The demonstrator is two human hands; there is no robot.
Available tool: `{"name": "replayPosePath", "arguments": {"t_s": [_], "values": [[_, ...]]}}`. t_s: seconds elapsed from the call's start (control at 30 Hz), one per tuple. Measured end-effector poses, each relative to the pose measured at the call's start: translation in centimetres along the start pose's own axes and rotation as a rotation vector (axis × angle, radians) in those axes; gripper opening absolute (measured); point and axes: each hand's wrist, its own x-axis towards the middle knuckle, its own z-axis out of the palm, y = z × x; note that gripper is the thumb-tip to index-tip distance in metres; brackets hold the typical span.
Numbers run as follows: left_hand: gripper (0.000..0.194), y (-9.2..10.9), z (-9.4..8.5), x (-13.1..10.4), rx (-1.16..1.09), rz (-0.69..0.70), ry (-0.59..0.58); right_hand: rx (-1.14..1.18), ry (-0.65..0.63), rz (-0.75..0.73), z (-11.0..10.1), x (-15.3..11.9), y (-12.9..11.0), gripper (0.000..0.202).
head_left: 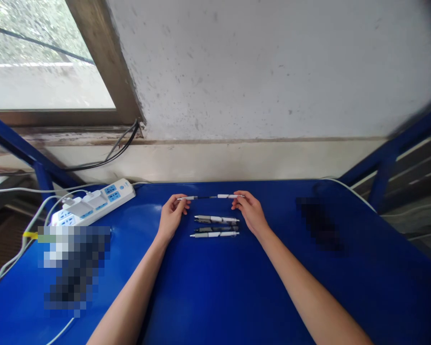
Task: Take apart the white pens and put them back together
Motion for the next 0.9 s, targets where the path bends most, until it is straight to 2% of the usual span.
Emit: {"name": "replayPosePath", "arguments": {"t_s": [0.13,0.33,0.6,0.77,0.9], "values": [[0.029,-0.14,-0.05,0.08,-0.033,0.007,0.030,0.049,0.039,-0.005,0.10,0.12,-0.20,0.020],[0.028,0.21,0.08,-0.09,0.031,0.007,-0.026,-0.058,0.003,-0.017,-0.03,0.07,0.00,0.024],[0.030,-0.06,-0.07,0.00,-0.014,0.014,0.009,-0.164,0.040,-0.064,0.05,-0.04,0.32,0.026],[0.028,-0.17,-0.07,0.01,-0.027,0.011,0.050,-0.438,0.152,-0.194,-0.19,-0.38,-0.11,0.023],[0.024,0.20,0.00,-0.15,-0.028,0.008,0.019,-0.708,0.240,-0.287,-0.61,-0.48,-0.22,0.017]]}}
